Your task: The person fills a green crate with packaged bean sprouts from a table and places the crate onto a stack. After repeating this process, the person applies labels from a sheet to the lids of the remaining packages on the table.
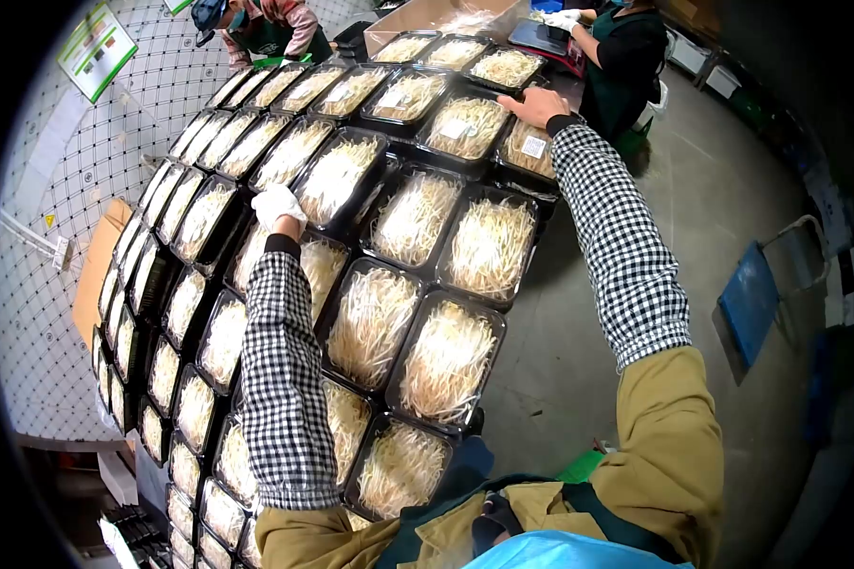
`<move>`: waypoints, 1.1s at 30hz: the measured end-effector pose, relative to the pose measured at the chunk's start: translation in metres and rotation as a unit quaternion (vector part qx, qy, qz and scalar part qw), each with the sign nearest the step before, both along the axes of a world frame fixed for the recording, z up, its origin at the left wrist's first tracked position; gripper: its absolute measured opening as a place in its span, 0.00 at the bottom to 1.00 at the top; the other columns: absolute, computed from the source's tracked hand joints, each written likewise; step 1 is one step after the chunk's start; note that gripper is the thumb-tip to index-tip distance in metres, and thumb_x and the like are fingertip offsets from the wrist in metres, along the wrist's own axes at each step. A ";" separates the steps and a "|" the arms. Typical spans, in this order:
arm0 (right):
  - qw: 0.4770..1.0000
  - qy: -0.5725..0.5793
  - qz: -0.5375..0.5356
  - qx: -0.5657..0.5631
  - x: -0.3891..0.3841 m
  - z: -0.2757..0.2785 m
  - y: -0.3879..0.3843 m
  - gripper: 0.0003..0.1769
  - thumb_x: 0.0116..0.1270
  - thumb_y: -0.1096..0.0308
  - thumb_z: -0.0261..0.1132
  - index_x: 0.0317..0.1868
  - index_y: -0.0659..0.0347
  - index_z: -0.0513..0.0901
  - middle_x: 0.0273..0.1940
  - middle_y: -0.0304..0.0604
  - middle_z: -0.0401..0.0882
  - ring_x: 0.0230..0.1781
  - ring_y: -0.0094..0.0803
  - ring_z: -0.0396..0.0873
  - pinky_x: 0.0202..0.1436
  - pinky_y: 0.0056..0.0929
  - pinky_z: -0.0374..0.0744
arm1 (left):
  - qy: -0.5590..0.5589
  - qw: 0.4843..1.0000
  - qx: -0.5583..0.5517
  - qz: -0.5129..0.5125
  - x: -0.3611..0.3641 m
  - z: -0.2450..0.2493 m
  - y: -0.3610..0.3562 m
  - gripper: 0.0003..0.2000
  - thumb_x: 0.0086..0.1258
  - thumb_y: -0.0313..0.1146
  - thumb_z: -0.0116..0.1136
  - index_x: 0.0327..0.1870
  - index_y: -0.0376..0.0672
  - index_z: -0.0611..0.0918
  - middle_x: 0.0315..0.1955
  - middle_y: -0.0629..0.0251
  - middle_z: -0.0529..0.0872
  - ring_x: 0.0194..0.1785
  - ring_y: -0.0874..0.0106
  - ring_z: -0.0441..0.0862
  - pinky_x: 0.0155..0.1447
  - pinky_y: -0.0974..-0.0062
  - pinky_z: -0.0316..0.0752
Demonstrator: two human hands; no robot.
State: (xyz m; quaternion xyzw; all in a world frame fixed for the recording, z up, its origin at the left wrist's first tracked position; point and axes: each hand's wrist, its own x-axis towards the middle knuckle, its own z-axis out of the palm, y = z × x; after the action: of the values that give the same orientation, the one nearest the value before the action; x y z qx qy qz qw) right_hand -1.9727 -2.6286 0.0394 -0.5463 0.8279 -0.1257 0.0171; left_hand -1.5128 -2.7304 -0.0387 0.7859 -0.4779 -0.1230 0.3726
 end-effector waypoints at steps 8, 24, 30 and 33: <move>0.987 0.034 0.130 -0.084 0.009 0.052 0.035 0.22 0.63 0.49 0.55 0.31 0.59 0.84 0.32 0.50 0.81 0.36 0.44 0.80 0.40 0.41 0.77 | -0.069 0.993 -0.068 -0.069 0.023 0.031 -0.001 0.19 0.62 0.42 0.48 0.33 0.31 0.81 0.32 0.45 0.84 0.40 0.52 0.82 0.43 0.62 0.76; 0.973 0.040 -0.226 0.010 0.015 0.074 0.891 0.17 0.67 0.56 0.53 0.37 0.65 0.76 0.30 0.56 0.77 0.33 0.49 0.78 0.36 0.44 0.75 | 0.080 0.813 -0.089 -0.569 -0.174 0.155 0.299 0.20 0.70 0.41 0.46 0.47 0.30 0.79 0.41 0.54 0.81 0.42 0.66 0.78 0.47 0.69 0.75; 0.783 -0.038 -0.607 0.130 0.156 -0.067 1.240 0.20 0.64 0.59 0.49 0.29 0.71 0.74 0.31 0.63 0.76 0.33 0.59 0.74 0.39 0.53 0.70 | -0.048 0.640 -0.071 -0.763 -0.311 0.044 0.602 0.24 0.70 0.47 0.45 0.49 0.30 0.77 0.49 0.44 0.76 0.50 0.56 0.73 0.57 0.63 0.66; 0.720 -0.122 -0.666 0.153 0.215 -0.135 1.353 0.23 0.64 0.56 0.51 0.30 0.73 0.78 0.31 0.64 0.77 0.33 0.59 0.76 0.40 0.52 0.72 | -0.030 0.640 -0.013 -0.768 -0.341 0.013 0.790 0.19 0.71 0.41 0.48 0.49 0.31 0.76 0.43 0.46 0.79 0.47 0.56 0.75 0.55 0.65 0.69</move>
State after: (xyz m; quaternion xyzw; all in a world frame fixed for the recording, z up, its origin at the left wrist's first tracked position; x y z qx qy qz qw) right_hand -1.7576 -1.2759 -0.0956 0.1762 0.9769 -0.0425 0.1132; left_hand -1.8540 -1.9400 -0.0258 0.1347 -0.9220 -0.3349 0.1397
